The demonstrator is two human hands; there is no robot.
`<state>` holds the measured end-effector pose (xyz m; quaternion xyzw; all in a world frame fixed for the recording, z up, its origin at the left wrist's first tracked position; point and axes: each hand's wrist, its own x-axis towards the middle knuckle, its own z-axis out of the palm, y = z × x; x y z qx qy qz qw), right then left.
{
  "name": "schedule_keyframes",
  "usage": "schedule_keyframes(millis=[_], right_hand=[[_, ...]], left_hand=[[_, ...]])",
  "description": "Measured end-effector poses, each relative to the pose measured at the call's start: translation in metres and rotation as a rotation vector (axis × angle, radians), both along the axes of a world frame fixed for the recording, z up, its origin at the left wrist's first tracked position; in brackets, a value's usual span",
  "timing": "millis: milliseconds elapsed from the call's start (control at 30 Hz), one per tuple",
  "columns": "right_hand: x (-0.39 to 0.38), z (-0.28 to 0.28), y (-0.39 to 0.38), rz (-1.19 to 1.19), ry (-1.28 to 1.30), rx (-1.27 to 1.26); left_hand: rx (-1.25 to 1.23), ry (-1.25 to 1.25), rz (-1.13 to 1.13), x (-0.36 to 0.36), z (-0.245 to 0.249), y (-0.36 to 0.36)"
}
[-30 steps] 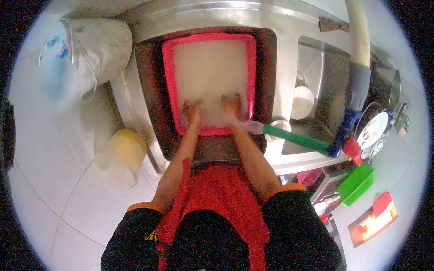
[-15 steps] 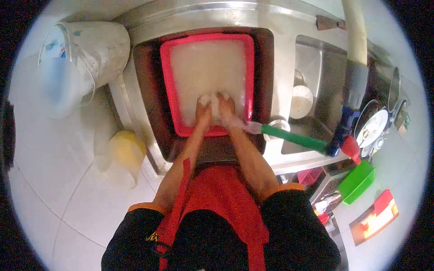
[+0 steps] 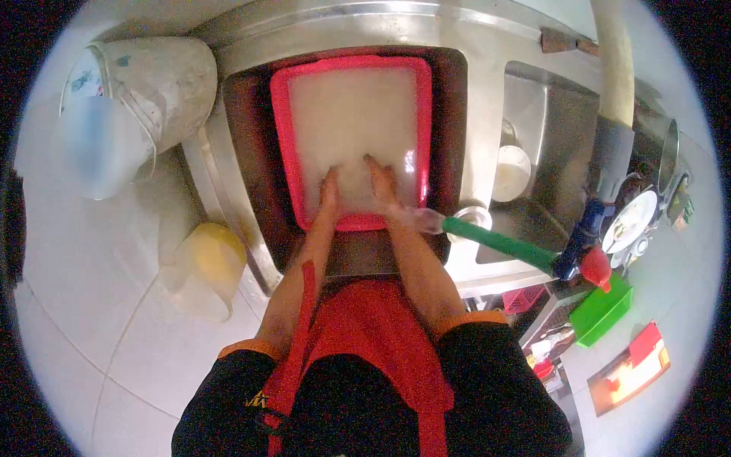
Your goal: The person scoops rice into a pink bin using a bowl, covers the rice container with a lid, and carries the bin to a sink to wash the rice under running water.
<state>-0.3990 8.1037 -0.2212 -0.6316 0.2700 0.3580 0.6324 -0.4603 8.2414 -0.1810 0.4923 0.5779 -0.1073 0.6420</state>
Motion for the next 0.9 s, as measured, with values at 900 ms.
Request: schedule_keyframes(millis=[900], right_hand=[[0.018, 0.145, 0.012, -0.793, 0.417, 0.830]], left_hand=[[-0.733, -0.226, 0.665, 0.050, 0.096, -0.037]])
